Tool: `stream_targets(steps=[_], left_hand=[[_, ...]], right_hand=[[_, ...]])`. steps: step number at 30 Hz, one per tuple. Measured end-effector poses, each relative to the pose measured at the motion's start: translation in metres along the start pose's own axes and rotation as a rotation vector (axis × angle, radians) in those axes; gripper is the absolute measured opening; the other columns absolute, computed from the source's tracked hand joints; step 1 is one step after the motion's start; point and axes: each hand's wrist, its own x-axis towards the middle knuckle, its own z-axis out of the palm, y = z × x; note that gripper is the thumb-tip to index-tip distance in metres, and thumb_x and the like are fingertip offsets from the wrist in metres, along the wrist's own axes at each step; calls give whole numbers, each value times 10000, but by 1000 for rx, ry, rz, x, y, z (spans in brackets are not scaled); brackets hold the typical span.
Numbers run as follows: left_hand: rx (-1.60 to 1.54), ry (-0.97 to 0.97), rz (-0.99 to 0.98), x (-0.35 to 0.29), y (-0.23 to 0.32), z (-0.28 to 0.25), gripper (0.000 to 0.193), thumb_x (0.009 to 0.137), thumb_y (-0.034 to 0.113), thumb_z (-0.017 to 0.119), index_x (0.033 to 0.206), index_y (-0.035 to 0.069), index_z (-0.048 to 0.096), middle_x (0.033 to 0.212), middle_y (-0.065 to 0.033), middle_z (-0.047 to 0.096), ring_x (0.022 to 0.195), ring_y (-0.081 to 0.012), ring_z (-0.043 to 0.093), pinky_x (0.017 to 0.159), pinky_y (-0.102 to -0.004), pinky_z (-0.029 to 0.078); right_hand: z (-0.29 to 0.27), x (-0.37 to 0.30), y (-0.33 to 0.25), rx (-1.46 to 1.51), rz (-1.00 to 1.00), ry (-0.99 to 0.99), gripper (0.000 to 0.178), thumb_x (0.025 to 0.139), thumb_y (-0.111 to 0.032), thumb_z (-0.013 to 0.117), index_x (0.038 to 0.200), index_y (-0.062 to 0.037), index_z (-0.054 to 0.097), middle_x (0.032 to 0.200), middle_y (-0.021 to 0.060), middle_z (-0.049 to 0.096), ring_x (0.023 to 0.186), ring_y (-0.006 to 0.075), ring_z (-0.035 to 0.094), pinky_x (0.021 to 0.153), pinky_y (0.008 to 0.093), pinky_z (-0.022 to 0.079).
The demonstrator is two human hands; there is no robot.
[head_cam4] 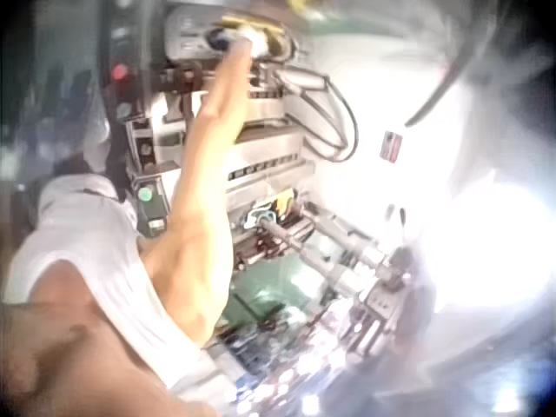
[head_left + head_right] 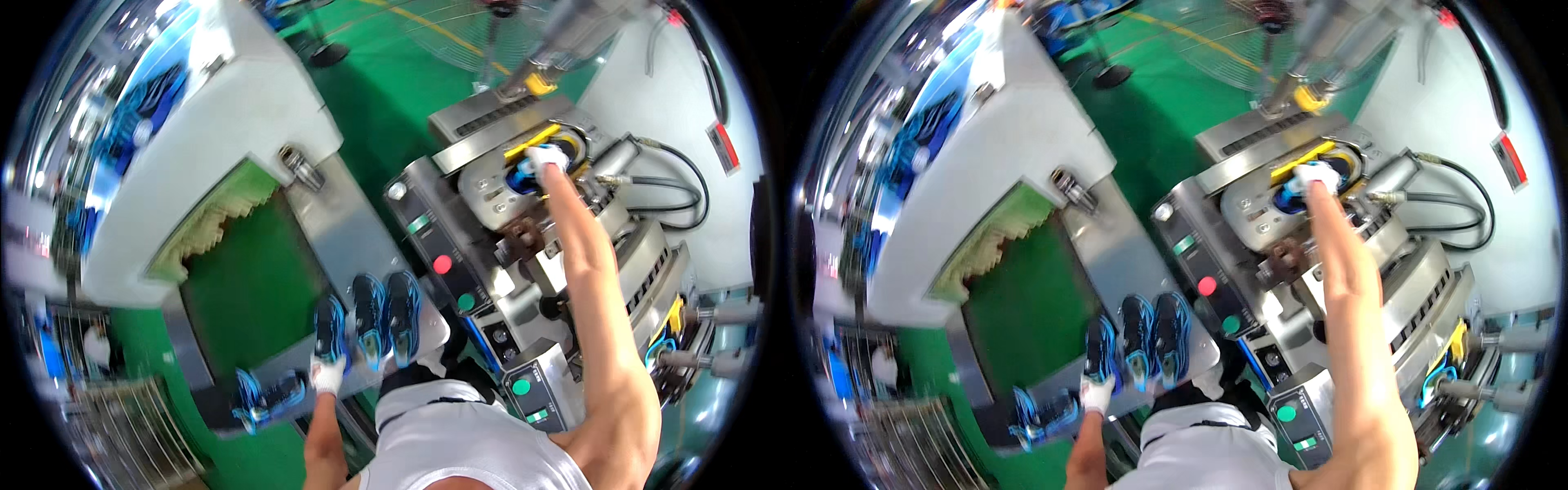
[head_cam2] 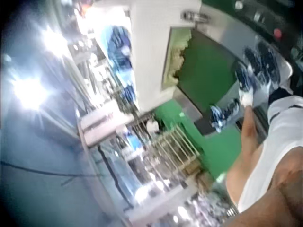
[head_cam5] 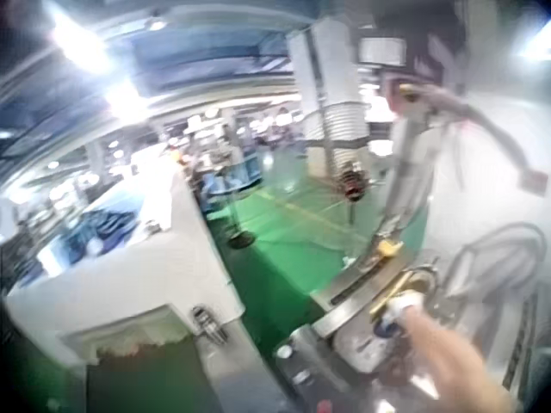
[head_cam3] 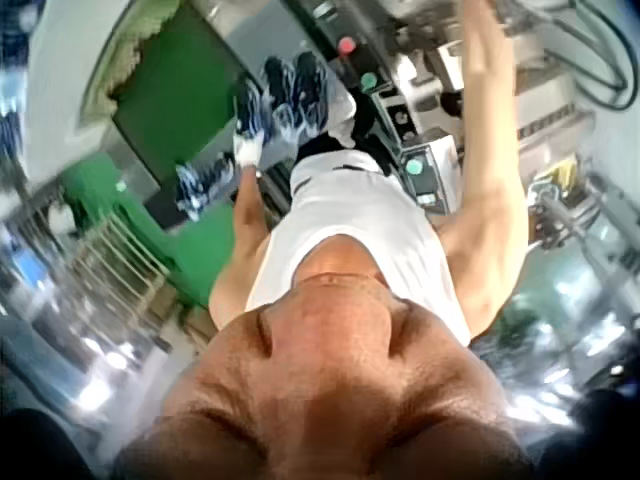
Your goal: The person takes blue and black sneakers from a rack, places them into a shaping machine, removes them after processing, and puts them onto a conveyor belt by hand.
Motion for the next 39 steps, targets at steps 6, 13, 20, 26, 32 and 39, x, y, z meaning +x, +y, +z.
stream_targets(steps=[6, 13, 20, 26, 32, 39], left_hand=[[-196, 166, 55, 12, -52, 16, 805, 738, 315, 831, 1386, -4, 476, 1211, -240, 674, 1125, -398, 658, 983, -450, 513], [-47, -40, 78, 37, -58, 18, 770, 755, 465, 797, 1359, 83, 510, 1209, -226, 683, 1086, -410, 671, 957, -480, 524], [-353, -317, -17, 54, -101, -59, 940, 760, 519, 782, 1462, -2, 436, 1303, -259, 647, 1254, -397, 609, 1081, -452, 456], [-464, -346, -124, 76, -106, -102, 980, 736, 544, 819, 1370, -129, 495, 1373, -313, 581, 1319, -402, 553, 1129, -415, 403], [-984, -366, -113, 117, -140, -102, 375, 821, 85, 815, 1156, 32, 655, 1130, -74, 682, 938, -239, 652, 856, -427, 555], [-430, -393, 421, 75, -68, -134, 585, 844, 237, 811, 1269, -79, 564, 1226, -174, 639, 1045, -282, 616, 975, -431, 495]], right_hand=[[8, -249, -61, 544, -560, 208, 855, 973, -362, 670, 1568, 83, 245, 1607, 262, 344, 1472, 308, 386, 1200, 375, 307], [174, -413, 30, -1097, -675, 124, 852, 933, -370, 554, 1592, 50, 217, 1665, 283, 175, 1553, 451, 130, 1258, 555, 70], [203, -506, -47, 76, -729, -282, 892, 826, -155, 790, 1573, -15, 323, 1624, 219, 326, 1473, 370, 385, 1220, 444, 295], [376, -565, -32, 296, -233, -76, 999, 685, -238, 870, 1518, -38, 356, 1266, 208, 646, 1149, 320, 647, 1018, 396, 488], [327, -541, -91, 32, 214, -274, 531, 669, -469, 861, 882, 3, 744, 809, 138, 743, 764, 256, 722, 720, 385, 574], [219, -639, -50, 669, 364, -245, 793, 654, -559, 848, 1138, 51, 699, 990, 207, 705, 950, 290, 680, 865, 363, 544]])
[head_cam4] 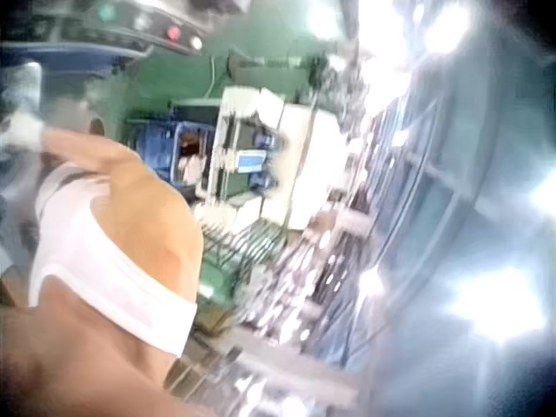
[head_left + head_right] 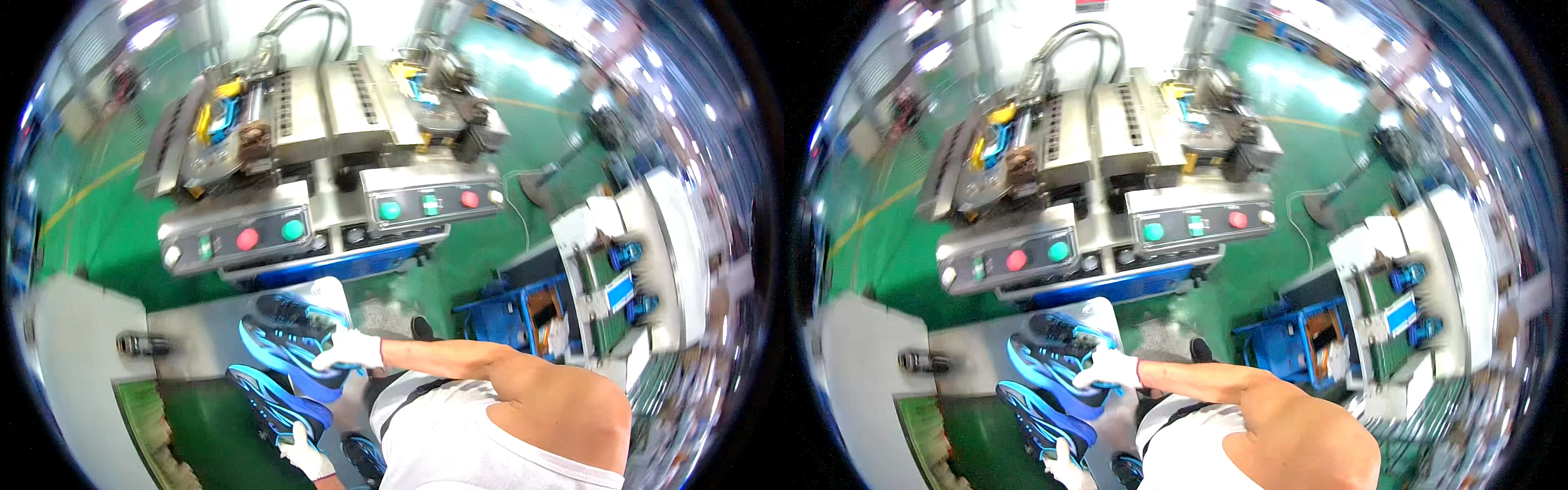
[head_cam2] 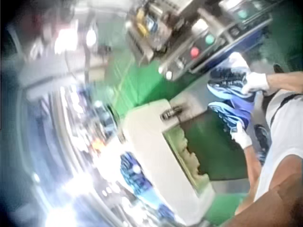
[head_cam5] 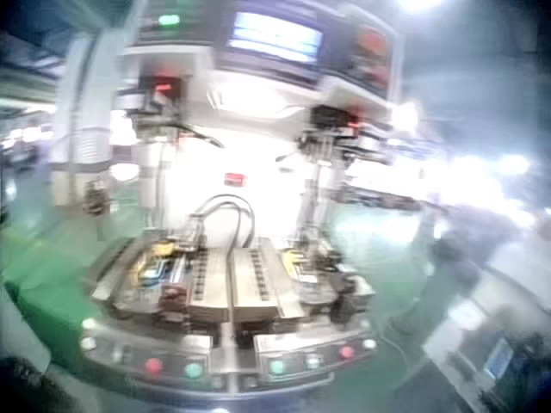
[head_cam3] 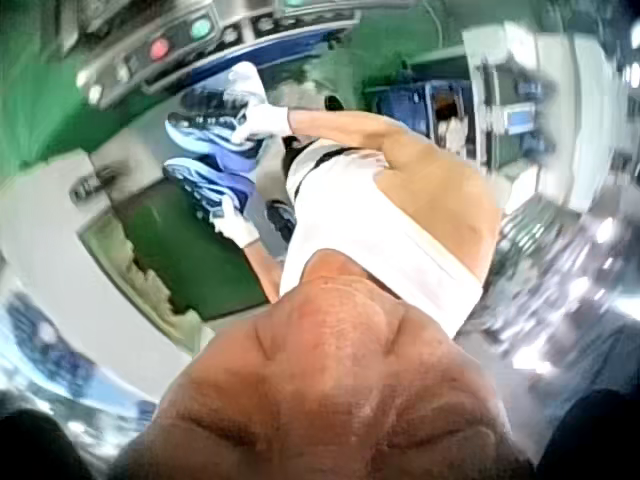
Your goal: The person takes blue and black sneakers from a rack, places them into a shaping machine, removes them after processing, and puts them onto a conveyor belt by hand.
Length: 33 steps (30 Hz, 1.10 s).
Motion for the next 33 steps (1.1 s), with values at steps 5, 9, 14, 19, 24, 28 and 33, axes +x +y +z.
stream_targets(steps=[5, 9, 14, 19, 24, 28, 33], left_hand=[[265, -318, 288, -59, 79, 82, 558, 815, 282, 812, 1175, -93, 610, 1110, -181, 678, 973, -306, 640, 899, -446, 514], [476, -803, 357, -107, 98, 168, 637, 786, 298, 859, 1222, -88, 600, 1196, -183, 661, 1037, -272, 615, 961, -428, 498], [703, -1218, 748, -209, 106, 287, 867, 772, 516, 850, 1207, -185, 586, 1355, -337, 546, 1236, -412, 556, 1081, -448, 419], [791, -1701, 942, -350, 115, 411, 764, 747, 442, 860, 1287, -40, 613, 1316, -286, 601, 1204, -349, 604, 1037, -433, 463], [874, -1791, 1244, -532, 115, 504, 852, 744, 384, 806, 1415, -19, 469, 1280, -245, 642, 1175, -378, 641, 1022, -432, 488], [556, -1709, 1798, -587, 30, 583, 758, 835, 282, 713, 1423, -76, 396, 1239, -313, 598, 1110, -458, 633, 950, -502, 508], [798, -1749, 1646, -631, 41, 599, 677, 824, 267, 730, 1332, -66, 431, 1188, -321, 602, 1018, -481, 650, 873, -527, 528]], right_hand=[[-69, -77, 65, 307, 76, 259, 826, 669, -592, 848, 1108, 90, 695, 1003, 202, 704, 940, 240, 675, 831, 360, 543], [-122, -141, 164, 756, 58, 577, 608, 683, -562, 871, 820, 14, 733, 727, 67, 650, 691, 142, 603, 627, 335, 506], [-177, -272, 235, 1348, -252, 1122, 457, 800, -233, 857, 1143, 10, 676, 1011, 49, 700, 865, 136, 655, 774, 312, 543], [-202, -377, 312, 1261, -113, 1828, 468, 797, -97, 811, 1226, -12, 644, 1106, 64, 693, 891, 167, 675, 831, 342, 557], [-225, -462, 386, 485, 838, 2187, 735, 755, -294, 870, 1343, 26, 567, 1251, 169, 668, 1133, 300, 645, 993, 410, 497], [-266, -456, 443, 513, 944, 2141, 755, 820, -221, 784, 1449, 23, 445, 1366, 231, 598, 1296, 351, 563, 1110, 431, 417], [-319, -481, 465, 300, 876, 2118, 706, 885, -259, 717, 1450, 58, 437, 1372, 304, 559, 1300, 409, 536, 1114, 446, 390]])
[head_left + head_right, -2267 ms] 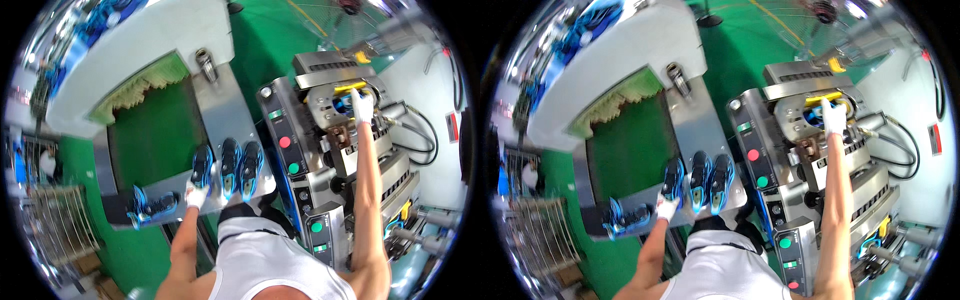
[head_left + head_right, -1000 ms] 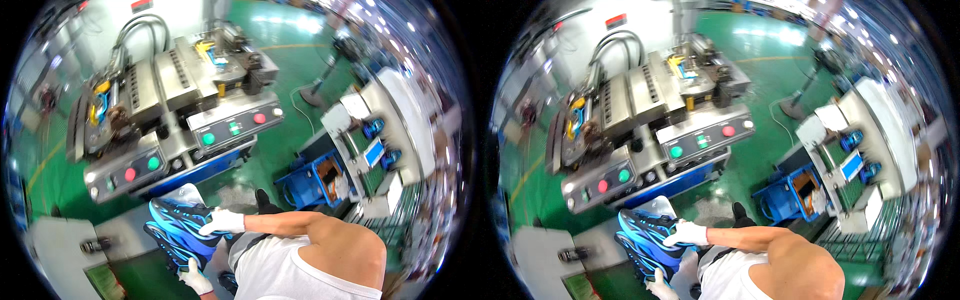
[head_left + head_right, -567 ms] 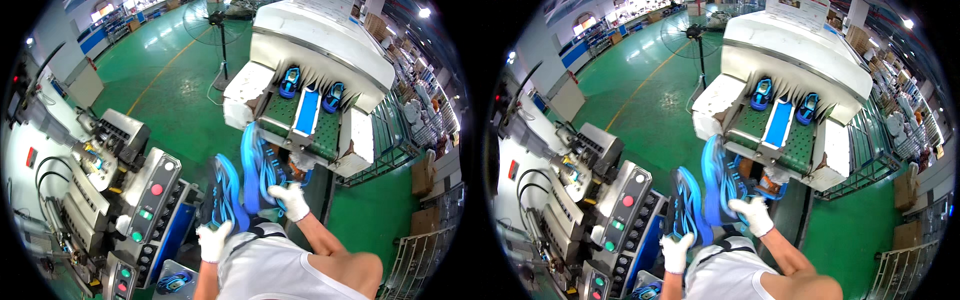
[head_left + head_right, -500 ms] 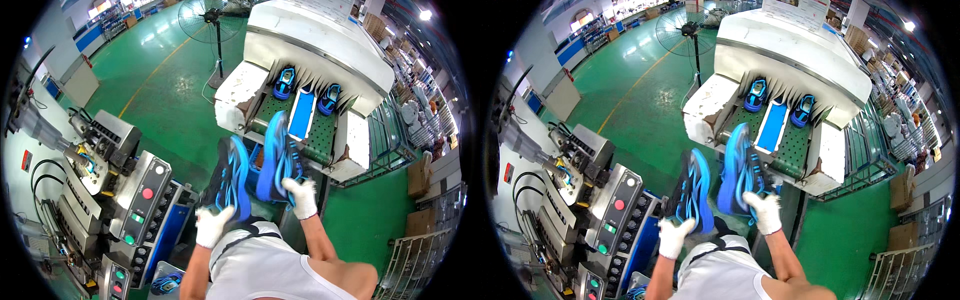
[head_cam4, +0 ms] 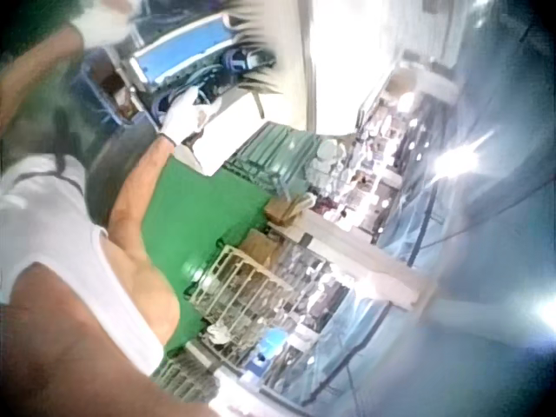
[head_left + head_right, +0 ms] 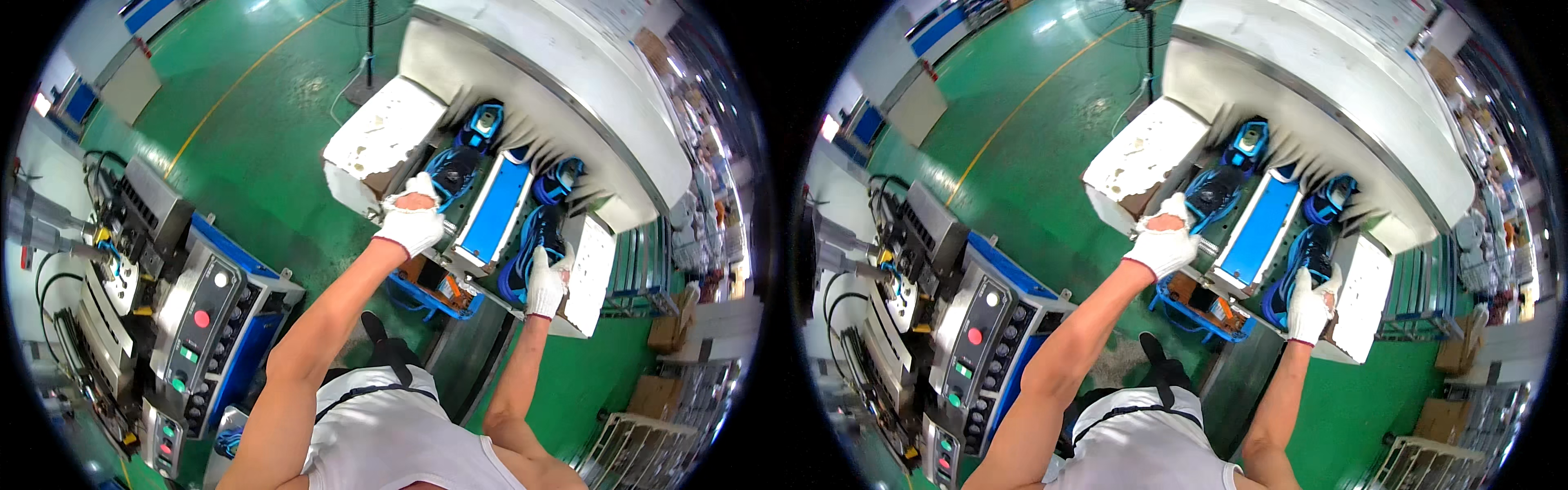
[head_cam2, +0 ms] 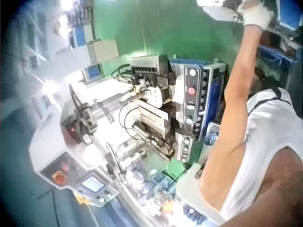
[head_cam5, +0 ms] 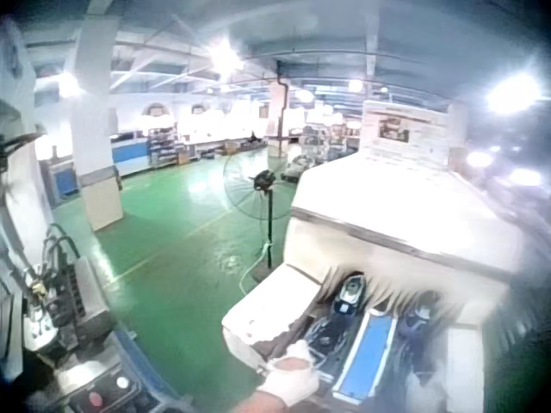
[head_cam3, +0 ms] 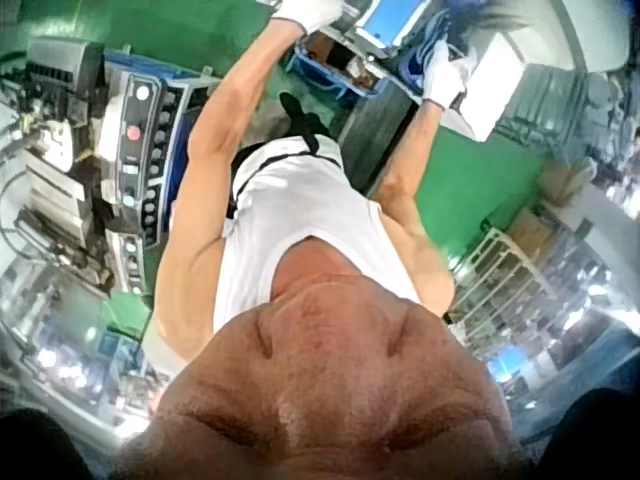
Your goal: The person takes blue and black sneakers from a rack, places them into a shaping machine, removes them after processing, and puts them onto a conveyor belt by hand.
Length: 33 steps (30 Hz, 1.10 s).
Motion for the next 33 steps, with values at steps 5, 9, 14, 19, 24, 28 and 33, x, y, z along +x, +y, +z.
stream_targets(steps=[5, 9, 14, 19, 24, 28, 33], left_hand=[[-236, 130, 196, -34, -18, -22, 852, 841, 395, 690, 1481, -67, 370, 1459, -341, 453, 1372, -448, 463, 1171, -447, 368], [-328, 246, 12, -173, -81, -21, 761, 912, 346, 671, 1530, 34, 355, 1500, -269, 462, 1359, -411, 495, 1083, -521, 413], [-210, 348, -676, -448, -252, 24, 425, 887, 241, 604, 1264, 47, 643, 1202, -231, 673, 1104, -401, 658, 964, -448, 523], [-69, 997, -1574, -822, -230, 14, 266, 952, 288, 578, 1048, 72, 700, 1063, -182, 711, 994, -371, 680, 876, -456, 538], [32, 1744, -2268, -1066, -137, 105, 314, 914, 285, 634, 1156, 97, 699, 1119, -193, 714, 1046, -381, 685, 913, -459, 540], [-134, 1608, -2504, -1144, -136, 210, 531, 898, 187, 611, 1422, 181, 527, 1423, -168, 553, 1294, -384, 551, 1051, -520, 459], [-58, 1548, -2588, -1219, -146, 276, 609, 898, 77, 583, 1483, 193, 460, 1410, -197, 529, 1244, -410, 572, 1022, -509, 484]], right_hand=[[22, -9, 38, -33, -312, 243, 636, 990, -192, 641, 1504, 70, 374, 1477, 273, 492, 1346, 357, 513, 1135, 425, 404], [28, -142, -120, 667, -551, -79, 486, 1030, -117, 592, 1467, 46, 454, 1424, 181, 571, 1259, 283, 596, 1089, 394, 468], [112, -317, -129, 505, -382, -1648, 570, 1051, -211, 575, 1514, 45, 362, 1489, 234, 505, 1352, 300, 526, 1134, 405, 422], [104, -457, -139, 180, -882, -1805, 573, 1017, -211, 632, 1474, 67, 425, 1440, 252, 550, 1354, 296, 525, 1127, 391, 420], [90, -567, -134, -29, -1039, -2018, 602, 1007, -214, 649, 1486, 53, 401, 1464, 250, 525, 1348, 309, 533, 1134, 402, 413], [68, -637, -130, -371, -1377, -1969, 614, 986, -226, 671, 1478, 39, 416, 1474, 266, 511, 1361, 329, 527, 1125, 408, 425], [66, -688, -105, -611, -1436, -2043, 587, 951, -190, 691, 1428, 55, 452, 1438, 283, 539, 1297, 346, 588, 1070, 399, 485]])
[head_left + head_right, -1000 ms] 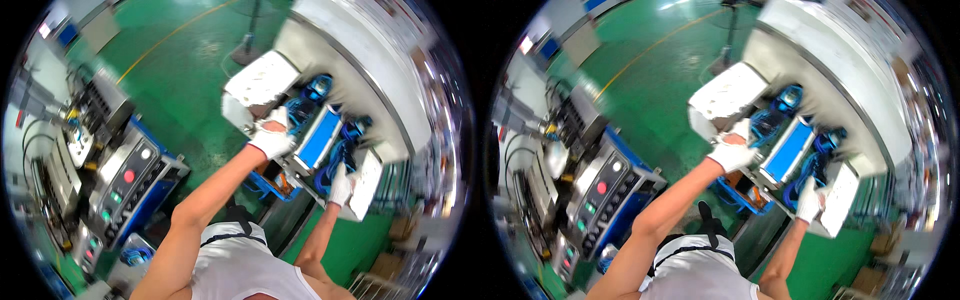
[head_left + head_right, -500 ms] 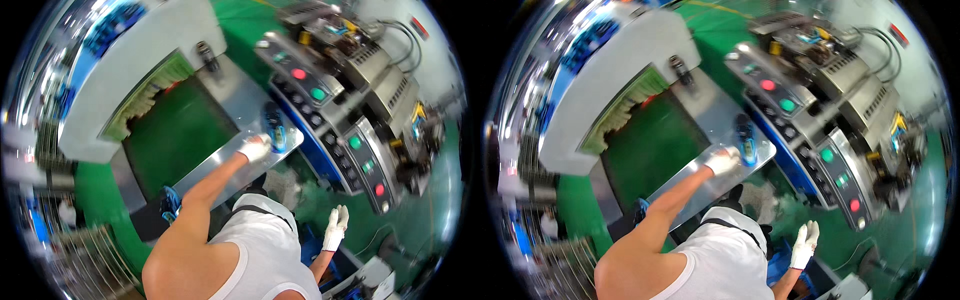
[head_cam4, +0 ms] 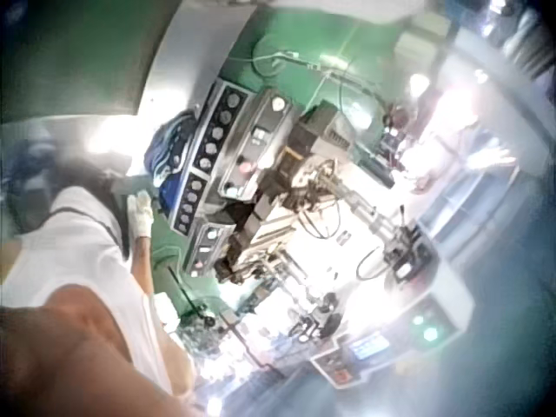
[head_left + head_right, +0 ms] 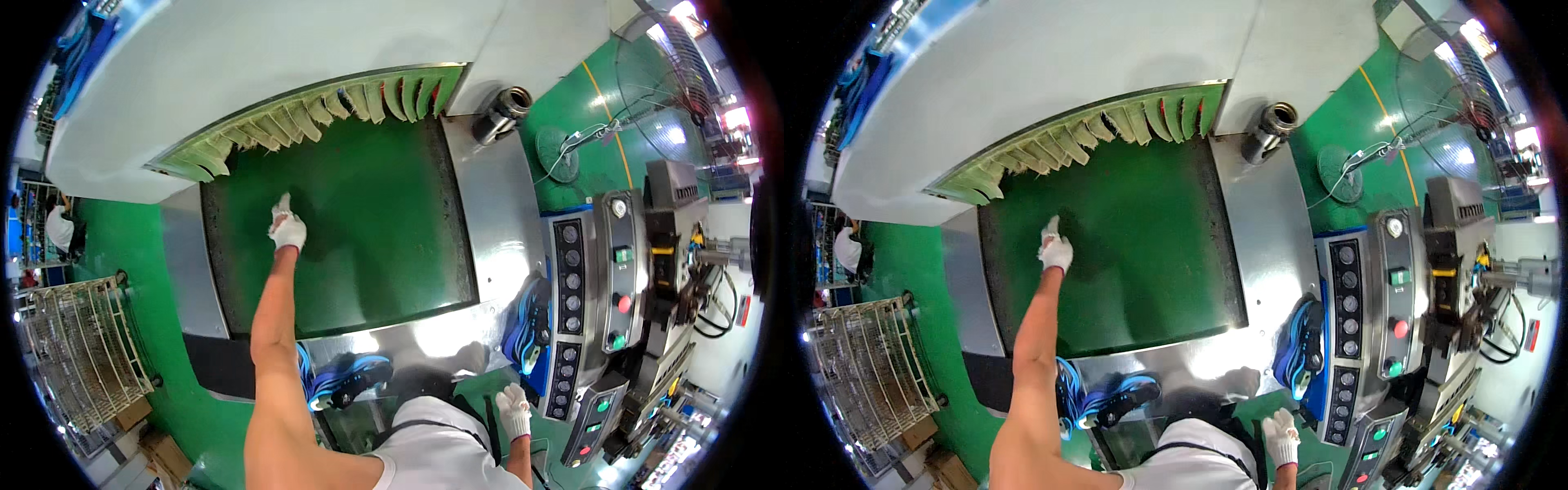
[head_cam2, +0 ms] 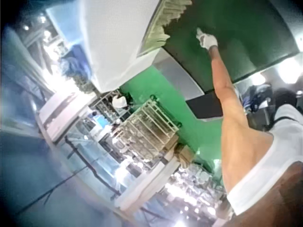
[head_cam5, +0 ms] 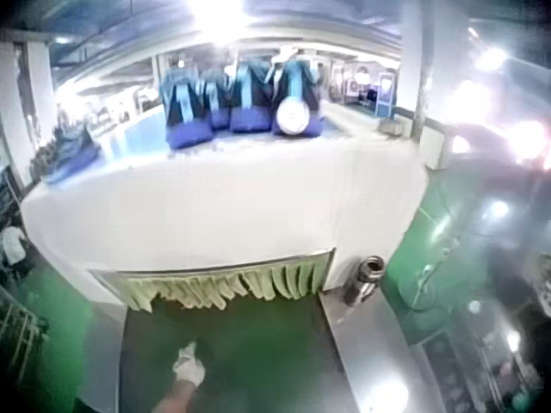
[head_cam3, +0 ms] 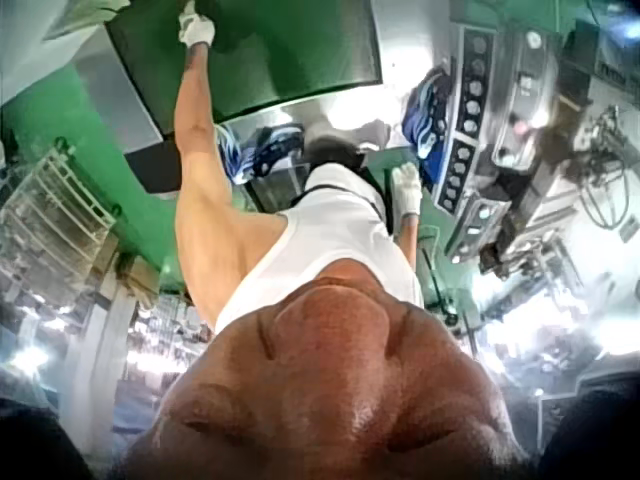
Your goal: The person takes blue and black sneakers from a rack, places them into a shaping machine, removes them after processing, and puts them onto a conveyor belt by hand.
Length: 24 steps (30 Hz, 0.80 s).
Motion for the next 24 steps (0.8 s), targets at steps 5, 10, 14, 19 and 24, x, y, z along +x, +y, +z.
stream_targets(steps=[5, 10, 14, 19, 24], left_hand=[[219, 405, 164, 176, -19, -14, 396, 939, 202, 587, 1333, 165, 585, 1267, -165, 617, 1083, -378, 633, 873, -532, 501], [820, -78, 91, 321, 39, 1, 555, 922, 470, 601, 1338, 103, 609, 1347, -128, 611, 1250, -336, 551, 1037, -508, 451], [669, -123, 113, 350, 46, 55, 554, 925, 457, 614, 1353, 107, 589, 1364, -130, 593, 1263, -334, 538, 1051, -510, 439], [534, -111, 107, 351, 35, 89, 557, 928, 440, 631, 1372, 111, 564, 1386, -132, 571, 1279, -332, 522, 1069, -512, 424], [328, -50, 182, 346, 45, 86, 564, 932, 424, 648, 1391, 115, 539, 1408, -134, 549, 1295, -330, 507, 1087, -514, 409]], right_hand=[[-9, 6, -27, -445, 193, -18, 590, 897, -326, 723, 1334, 32, 553, 1209, 206, 694, 1070, 263, 689, 906, 385, 555], [-20, 3, -18, -474, 377, 29, 508, 890, -333, 699, 1245, 23, 625, 983, 144, 727, 856, 214, 715, 733, 352, 585], [-37, -3, 33, 30, 517, 129, 448, 948, -201, 681, 1323, 8, 552, 1048, 109, 696, 826, 233, 713, 704, 372, 605], [-37, -21, 22, -4, 599, 144, 450, 973, -144, 663, 1343, 48, 495, 1096, 167, 668, 881, 282, 716, 736, 420, 630], [-16, -19, -15, -608, 406, -51, 464, 950, -218, 713, 1302, 42, 558, 1104, 157, 661, 907, 274, 717, 764, 399, 607]])
